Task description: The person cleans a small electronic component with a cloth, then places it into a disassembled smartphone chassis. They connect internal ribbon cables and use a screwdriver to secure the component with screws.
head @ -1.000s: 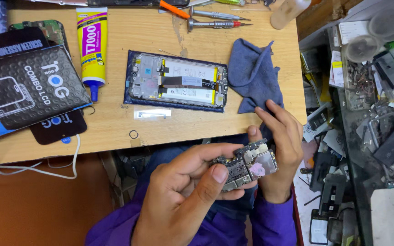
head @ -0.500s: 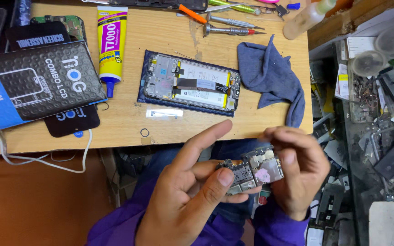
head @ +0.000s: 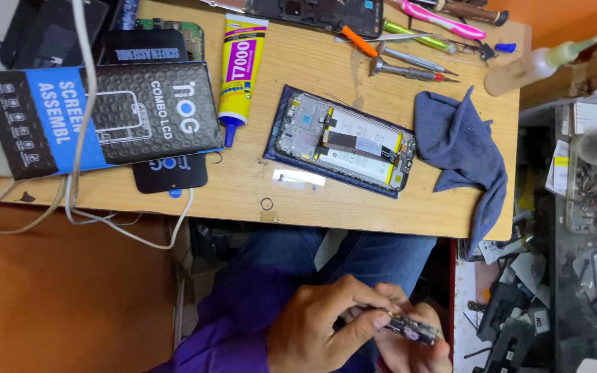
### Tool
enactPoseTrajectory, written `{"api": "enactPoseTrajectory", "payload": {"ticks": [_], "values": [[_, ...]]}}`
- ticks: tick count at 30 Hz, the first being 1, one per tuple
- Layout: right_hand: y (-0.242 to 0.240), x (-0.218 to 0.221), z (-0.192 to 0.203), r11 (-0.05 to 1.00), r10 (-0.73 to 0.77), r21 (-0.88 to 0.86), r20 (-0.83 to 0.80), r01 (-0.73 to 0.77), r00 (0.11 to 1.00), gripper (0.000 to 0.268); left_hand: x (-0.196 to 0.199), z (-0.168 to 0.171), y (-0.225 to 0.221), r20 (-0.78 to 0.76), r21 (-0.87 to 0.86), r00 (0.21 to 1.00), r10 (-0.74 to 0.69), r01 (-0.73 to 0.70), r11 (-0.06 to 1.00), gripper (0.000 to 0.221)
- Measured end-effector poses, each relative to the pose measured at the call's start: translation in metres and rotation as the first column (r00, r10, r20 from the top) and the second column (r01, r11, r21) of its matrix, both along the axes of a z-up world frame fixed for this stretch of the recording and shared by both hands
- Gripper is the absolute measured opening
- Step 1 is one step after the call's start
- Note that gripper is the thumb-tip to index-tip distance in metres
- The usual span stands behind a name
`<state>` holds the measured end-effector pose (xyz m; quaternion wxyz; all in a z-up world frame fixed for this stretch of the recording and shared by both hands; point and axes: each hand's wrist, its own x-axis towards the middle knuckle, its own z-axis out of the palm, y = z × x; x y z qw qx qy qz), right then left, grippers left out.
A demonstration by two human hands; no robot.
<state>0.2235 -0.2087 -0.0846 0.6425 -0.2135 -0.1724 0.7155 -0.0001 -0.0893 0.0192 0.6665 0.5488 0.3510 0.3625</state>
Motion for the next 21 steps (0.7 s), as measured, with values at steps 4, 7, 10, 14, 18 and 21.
{"api": "enactPoseTrajectory", "payload": {"ticks": [4,7,10,14,18,21], "values": [[0.002,0.015,0.008,0.987,0.142,0.066,0.049,-0.145,0.989,0.035,-0.01,0.004,0.005,-0.052,0.364,0.995,0.082,-0.058,0.93,0.013],[0.014,0.029,0.01,0.965,0.196,0.148,0.139,-0.216,0.971,0.042,-0.016,0.013,0.015,-0.123,0.398,0.99,0.063,-0.009,0.917,0.015],[0.036,0.044,0.023,0.936,0.257,0.171,0.267,-0.308,0.929,0.045,-0.025,0.023,0.029,-0.102,0.461,0.991,0.084,-0.028,0.887,0.019],[0.1,0.055,0.071,0.914,0.385,0.042,0.233,-0.405,0.893,0.051,-0.039,0.03,0.053,-0.188,0.425,0.96,0.209,-0.112,0.898,0.038],[0.158,0.018,0.141,0.989,-0.032,0.134,0.612,-0.064,0.79,0.072,-0.04,0.022,0.087,-0.481,0.436,0.761,0.435,-0.223,0.872,0.061],[0.22,-0.022,0.168,0.971,-0.087,0.211,0.749,-0.112,0.657,0.057,-0.029,0.018,0.102,-0.609,0.537,0.594,0.525,-0.178,0.824,0.072]]}}
